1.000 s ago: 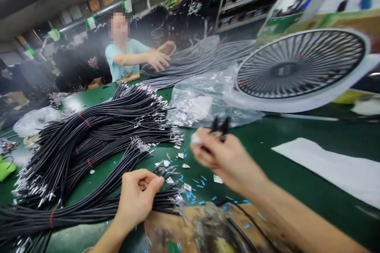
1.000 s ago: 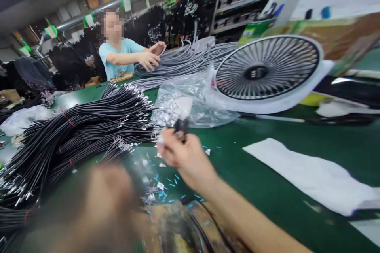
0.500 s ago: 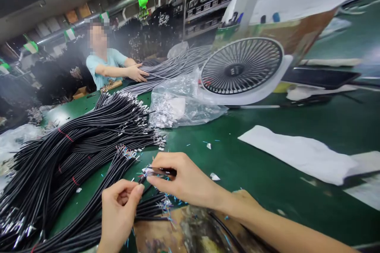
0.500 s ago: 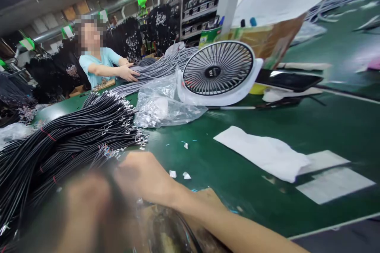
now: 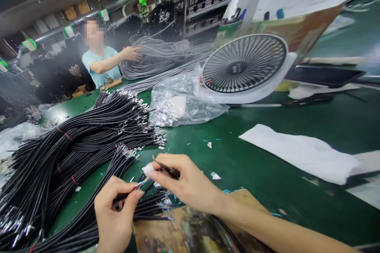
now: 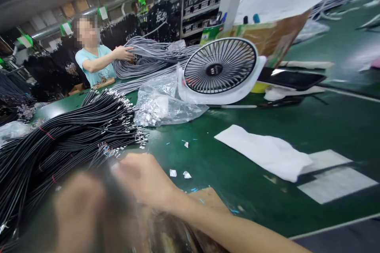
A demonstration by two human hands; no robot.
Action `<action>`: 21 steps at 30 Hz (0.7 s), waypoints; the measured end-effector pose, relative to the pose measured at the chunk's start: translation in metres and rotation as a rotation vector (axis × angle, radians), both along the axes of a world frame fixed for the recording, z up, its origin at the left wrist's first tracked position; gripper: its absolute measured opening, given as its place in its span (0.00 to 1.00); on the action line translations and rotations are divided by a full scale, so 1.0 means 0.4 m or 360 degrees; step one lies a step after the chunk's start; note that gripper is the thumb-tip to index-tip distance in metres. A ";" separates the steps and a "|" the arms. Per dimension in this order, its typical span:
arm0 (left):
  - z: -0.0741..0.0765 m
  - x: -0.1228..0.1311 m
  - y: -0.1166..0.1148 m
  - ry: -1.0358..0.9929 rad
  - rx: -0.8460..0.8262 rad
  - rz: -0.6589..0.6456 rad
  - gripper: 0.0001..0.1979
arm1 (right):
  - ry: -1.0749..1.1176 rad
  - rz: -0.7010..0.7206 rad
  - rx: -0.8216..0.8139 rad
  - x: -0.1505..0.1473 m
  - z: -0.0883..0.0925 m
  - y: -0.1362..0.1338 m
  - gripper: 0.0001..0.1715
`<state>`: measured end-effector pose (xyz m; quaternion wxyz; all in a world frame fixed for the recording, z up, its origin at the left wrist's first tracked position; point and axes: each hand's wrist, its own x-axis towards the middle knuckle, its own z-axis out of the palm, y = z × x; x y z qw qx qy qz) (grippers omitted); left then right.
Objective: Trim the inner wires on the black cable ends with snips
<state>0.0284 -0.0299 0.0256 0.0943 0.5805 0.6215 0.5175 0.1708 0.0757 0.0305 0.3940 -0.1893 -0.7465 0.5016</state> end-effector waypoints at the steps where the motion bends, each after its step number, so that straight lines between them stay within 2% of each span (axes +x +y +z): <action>1: 0.003 0.004 -0.002 0.0033 0.0042 0.0021 0.06 | 0.0035 0.0044 0.0068 0.003 0.002 -0.003 0.18; 7: 0.008 0.016 -0.005 0.0209 0.0215 0.0089 0.06 | 0.0176 0.0107 0.0186 0.009 -0.001 -0.016 0.14; 21: 0.001 0.021 -0.004 0.0568 0.0423 0.0124 0.06 | 0.0043 -0.0035 0.0148 0.002 -0.021 -0.023 0.10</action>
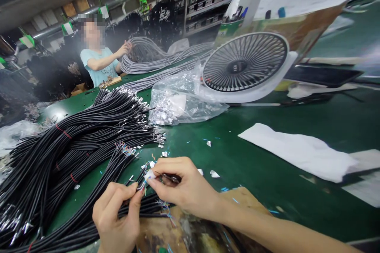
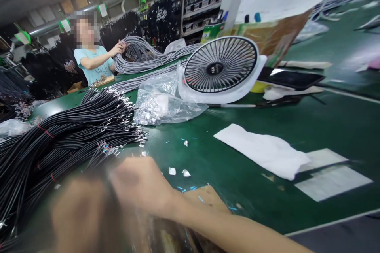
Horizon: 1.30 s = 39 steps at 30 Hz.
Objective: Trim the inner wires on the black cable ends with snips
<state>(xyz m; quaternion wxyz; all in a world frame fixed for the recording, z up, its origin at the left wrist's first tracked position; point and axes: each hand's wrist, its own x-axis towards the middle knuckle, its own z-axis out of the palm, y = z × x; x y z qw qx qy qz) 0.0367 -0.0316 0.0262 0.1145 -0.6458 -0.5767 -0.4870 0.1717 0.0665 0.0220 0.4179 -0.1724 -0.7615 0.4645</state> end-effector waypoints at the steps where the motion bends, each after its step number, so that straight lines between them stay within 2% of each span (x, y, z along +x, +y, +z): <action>1: -0.002 0.000 0.001 0.0024 0.0014 -0.0004 0.06 | -0.0007 -0.0020 0.0007 -0.002 0.000 -0.001 0.10; 7: -0.013 0.001 0.001 0.0162 0.0085 -0.0010 0.08 | -0.0156 -0.0170 0.0052 -0.015 0.004 -0.012 0.11; 18: -0.013 0.005 0.001 0.0299 0.0121 0.0042 0.08 | -0.0161 -0.0180 0.0139 -0.013 -0.004 -0.020 0.12; 25: -0.011 0.000 0.000 0.0319 0.0140 0.0041 0.08 | -0.0171 -0.0034 -0.0028 -0.009 0.008 -0.007 0.15; 31: -0.009 0.004 -0.002 0.0338 0.0158 0.0050 0.10 | -0.0298 -0.0026 -0.0277 -0.007 0.022 -0.006 0.16; 36: -0.008 0.010 -0.002 0.0343 0.0144 0.0069 0.09 | -0.0273 -0.0007 -0.0251 -0.005 0.027 -0.008 0.16; 39: -0.009 0.012 -0.003 0.0337 0.0131 0.0089 0.08 | -0.0251 0.0036 -0.0391 -0.009 0.027 -0.005 0.14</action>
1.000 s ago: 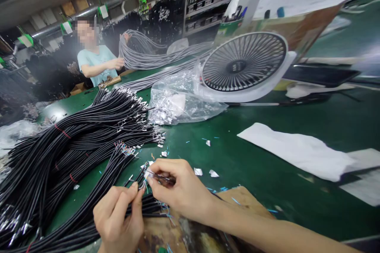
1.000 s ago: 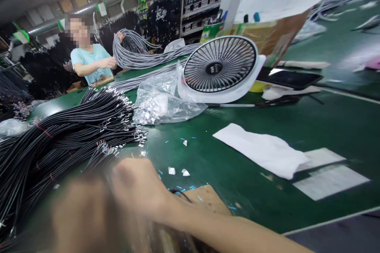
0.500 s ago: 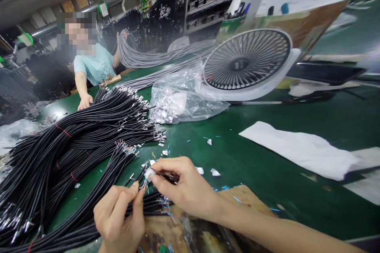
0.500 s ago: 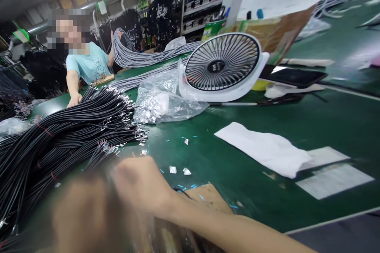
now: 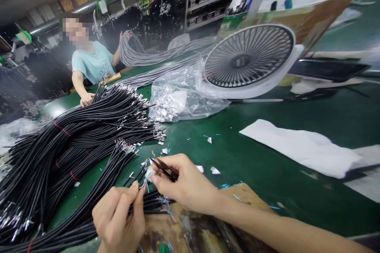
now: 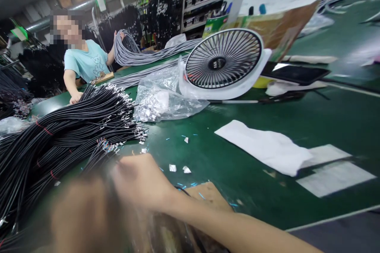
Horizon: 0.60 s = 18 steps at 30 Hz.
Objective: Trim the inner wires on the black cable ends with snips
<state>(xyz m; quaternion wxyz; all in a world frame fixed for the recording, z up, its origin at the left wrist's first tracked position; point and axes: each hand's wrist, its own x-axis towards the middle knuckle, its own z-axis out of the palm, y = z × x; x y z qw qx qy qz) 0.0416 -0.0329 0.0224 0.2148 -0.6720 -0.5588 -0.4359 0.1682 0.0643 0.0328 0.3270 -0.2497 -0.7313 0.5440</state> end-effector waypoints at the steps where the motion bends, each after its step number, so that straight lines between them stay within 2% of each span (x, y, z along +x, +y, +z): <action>1: -0.001 0.000 0.000 -0.0003 -0.0002 0.0007 0.08 | 0.0022 0.0027 -0.0083 -0.002 -0.001 0.001 0.13; 5: -0.002 -0.004 -0.002 -0.0013 0.0001 0.0028 0.06 | 0.0166 0.0252 -0.0522 -0.011 -0.011 0.007 0.10; 7: -0.002 -0.007 -0.002 -0.0011 0.0009 0.0034 0.06 | 0.0195 0.0298 -0.0607 -0.013 -0.015 0.008 0.10; 9: -0.003 -0.008 -0.001 -0.0004 0.0016 0.0032 0.06 | 0.0150 0.0226 -0.0463 -0.011 -0.015 0.007 0.12; 14: -0.004 -0.003 0.001 0.0024 0.0018 0.0003 0.09 | 0.0030 -0.0127 0.0240 -0.002 -0.009 -0.002 0.16; 16: -0.004 -0.002 0.001 0.0033 0.0018 -0.0002 0.10 | 0.0019 -0.0169 0.0367 -0.002 -0.011 -0.002 0.17; 18: -0.004 -0.001 0.002 0.0045 0.0021 -0.0007 0.10 | 0.0022 -0.0165 0.0368 -0.004 -0.016 -0.001 0.16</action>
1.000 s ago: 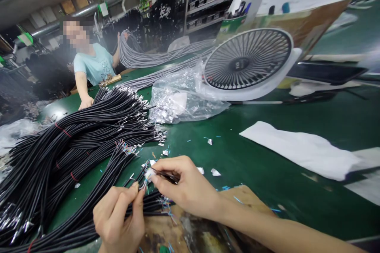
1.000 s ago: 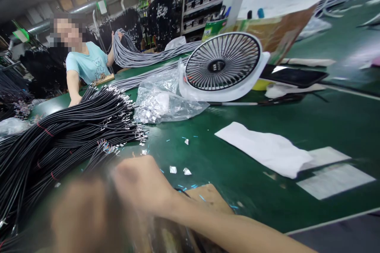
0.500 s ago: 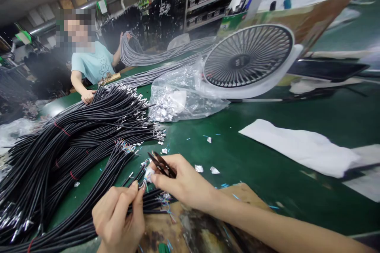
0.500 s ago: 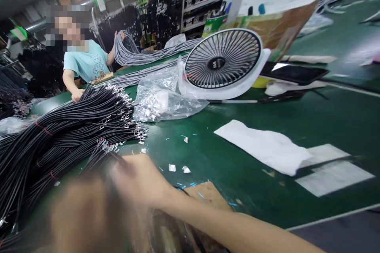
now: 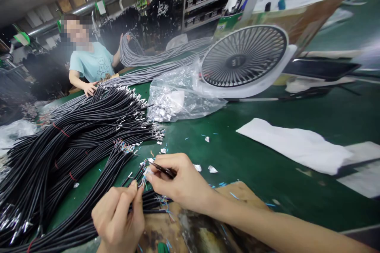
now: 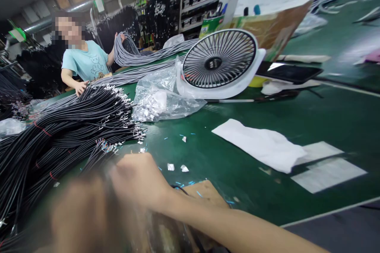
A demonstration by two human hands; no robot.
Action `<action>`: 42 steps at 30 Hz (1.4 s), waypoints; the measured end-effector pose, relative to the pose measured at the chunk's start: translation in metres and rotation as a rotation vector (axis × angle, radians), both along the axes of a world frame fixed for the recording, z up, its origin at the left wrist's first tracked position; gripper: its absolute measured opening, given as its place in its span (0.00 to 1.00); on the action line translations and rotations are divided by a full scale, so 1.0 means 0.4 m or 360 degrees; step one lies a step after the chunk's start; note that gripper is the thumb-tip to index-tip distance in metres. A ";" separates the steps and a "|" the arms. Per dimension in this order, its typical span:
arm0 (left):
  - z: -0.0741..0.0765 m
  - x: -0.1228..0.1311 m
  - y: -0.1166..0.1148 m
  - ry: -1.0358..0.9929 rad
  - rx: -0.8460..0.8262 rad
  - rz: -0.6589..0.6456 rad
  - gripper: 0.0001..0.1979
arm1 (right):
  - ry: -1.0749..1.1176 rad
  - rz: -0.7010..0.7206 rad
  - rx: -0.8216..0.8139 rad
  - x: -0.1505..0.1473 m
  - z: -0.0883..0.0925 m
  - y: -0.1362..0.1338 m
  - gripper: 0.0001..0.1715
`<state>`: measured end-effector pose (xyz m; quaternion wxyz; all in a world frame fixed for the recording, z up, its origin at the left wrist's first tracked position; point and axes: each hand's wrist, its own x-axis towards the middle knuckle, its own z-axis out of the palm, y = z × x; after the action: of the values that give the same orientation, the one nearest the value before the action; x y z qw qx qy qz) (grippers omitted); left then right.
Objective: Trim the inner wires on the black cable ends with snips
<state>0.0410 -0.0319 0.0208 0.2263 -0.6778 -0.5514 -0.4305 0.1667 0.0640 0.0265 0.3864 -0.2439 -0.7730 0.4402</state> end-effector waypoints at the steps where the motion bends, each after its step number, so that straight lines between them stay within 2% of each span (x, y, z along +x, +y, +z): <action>1: 0.000 0.000 0.001 0.0007 0.0004 -0.0003 0.10 | -0.0003 0.0009 -0.0033 -0.002 -0.002 0.001 0.16; 5: -0.001 -0.004 0.003 0.0032 0.0036 -0.0008 0.09 | -0.0036 0.0059 -0.0206 -0.007 -0.005 0.000 0.16; 10: -0.004 -0.007 0.004 0.0048 0.0071 0.0002 0.07 | 0.0043 0.0055 -0.0087 -0.008 0.001 -0.007 0.15; 12: -0.004 -0.007 0.005 0.0047 0.0068 -0.0004 0.07 | 0.0054 0.0070 -0.0136 -0.007 0.002 -0.004 0.15; 14: -0.003 -0.006 0.006 0.0036 0.0070 -0.0022 0.07 | 0.0038 0.0128 -0.0373 -0.008 0.001 0.001 0.15; 18: 0.002 -0.005 0.006 -0.0009 0.0064 -0.0079 0.08 | -0.0047 0.0402 -0.1280 -0.014 -0.005 0.016 0.09; 20: 0.004 -0.005 0.005 -0.0035 0.0048 -0.0096 0.09 | -0.0016 0.0418 -0.1419 -0.015 -0.007 0.022 0.09; 24: 0.006 -0.006 0.002 -0.0091 0.0029 -0.0097 0.09 | 0.0164 0.0366 -0.0996 -0.009 -0.003 0.028 0.14; 30: 0.011 -0.013 0.000 -0.0179 0.0006 -0.0106 0.07 | 0.0092 0.0307 -0.0516 0.001 0.014 0.019 0.19; 42: 0.004 -0.010 0.002 -0.0004 0.0102 -0.0042 0.08 | 0.0165 0.0243 -0.0048 0.015 0.005 0.021 0.19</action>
<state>0.0371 -0.0312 0.0223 0.2414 -0.6768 -0.5285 -0.4519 0.1728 0.0723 0.0283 0.3876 -0.1669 -0.7615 0.4919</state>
